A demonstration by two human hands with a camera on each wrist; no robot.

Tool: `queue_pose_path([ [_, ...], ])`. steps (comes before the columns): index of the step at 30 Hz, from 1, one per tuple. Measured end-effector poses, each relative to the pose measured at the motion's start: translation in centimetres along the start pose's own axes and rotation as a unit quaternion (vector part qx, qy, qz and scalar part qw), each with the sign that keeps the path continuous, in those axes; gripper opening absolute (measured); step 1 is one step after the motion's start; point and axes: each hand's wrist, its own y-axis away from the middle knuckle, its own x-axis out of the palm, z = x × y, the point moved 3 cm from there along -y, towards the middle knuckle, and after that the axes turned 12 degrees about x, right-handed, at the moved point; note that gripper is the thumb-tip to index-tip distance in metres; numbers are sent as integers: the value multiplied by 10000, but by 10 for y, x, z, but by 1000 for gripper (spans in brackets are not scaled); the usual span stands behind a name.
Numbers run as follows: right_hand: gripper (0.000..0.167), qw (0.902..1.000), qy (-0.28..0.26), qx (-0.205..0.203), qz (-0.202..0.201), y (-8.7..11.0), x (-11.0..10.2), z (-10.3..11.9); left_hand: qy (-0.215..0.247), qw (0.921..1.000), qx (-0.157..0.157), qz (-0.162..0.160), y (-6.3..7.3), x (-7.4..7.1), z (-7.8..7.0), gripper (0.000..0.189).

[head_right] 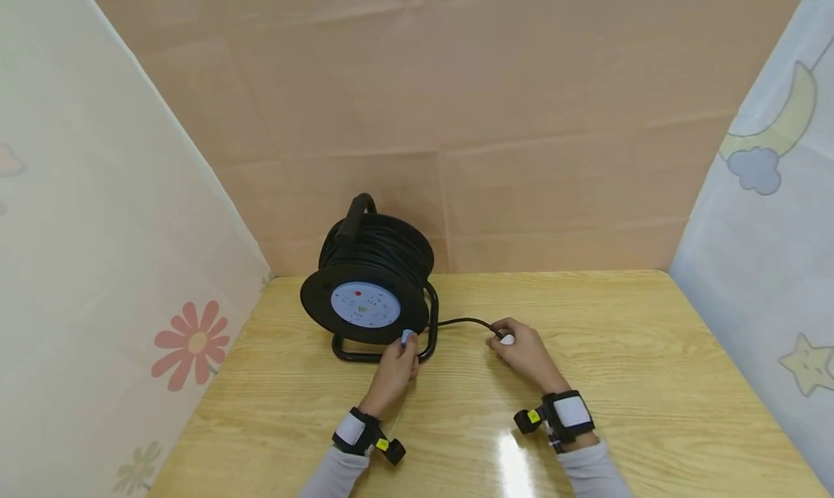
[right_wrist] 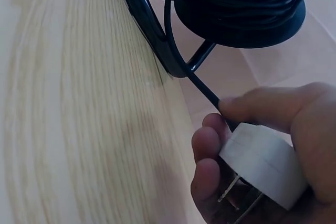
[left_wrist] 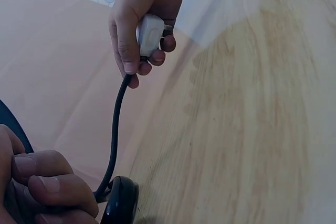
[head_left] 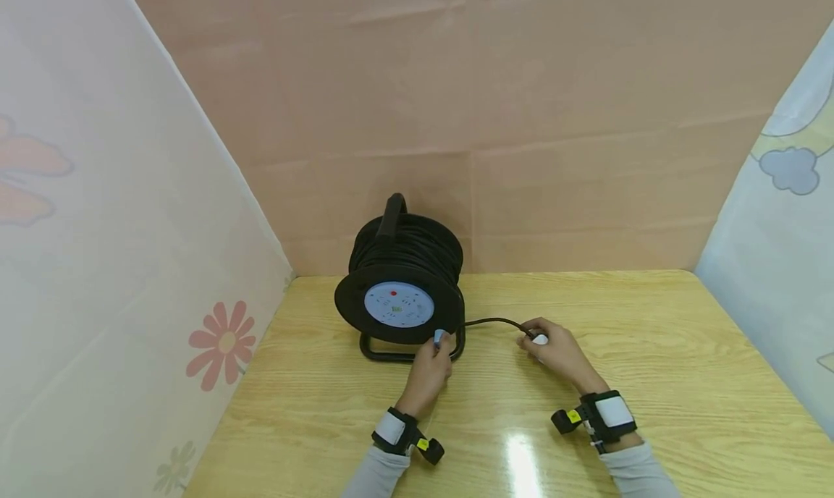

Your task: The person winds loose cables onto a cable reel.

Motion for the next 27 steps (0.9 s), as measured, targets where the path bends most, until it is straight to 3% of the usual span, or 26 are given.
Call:
queue_pose_path([
  [9,34,9993,273,-245,-8,1,5,2,-244,9994,-226,-47,3,-9,9,45],
  [14,32,9990,326,-298,29,1,9,2,-361,9992,-134,-76,4,-14,15,48],
  [18,33,9990,250,-343,147,1,12,1,-407,9990,116,-131,4,-18,25,51],
  [20,33,9987,220,-405,232,2,13,3,-388,9991,41,-171,1,-20,42,54],
  [25,31,9982,192,-442,345,6,15,5,-436,9985,-286,-178,5,-27,41,56],
  [27,30,9983,206,-435,315,5,16,6,-351,9986,-365,-149,9,-30,27,56],
])
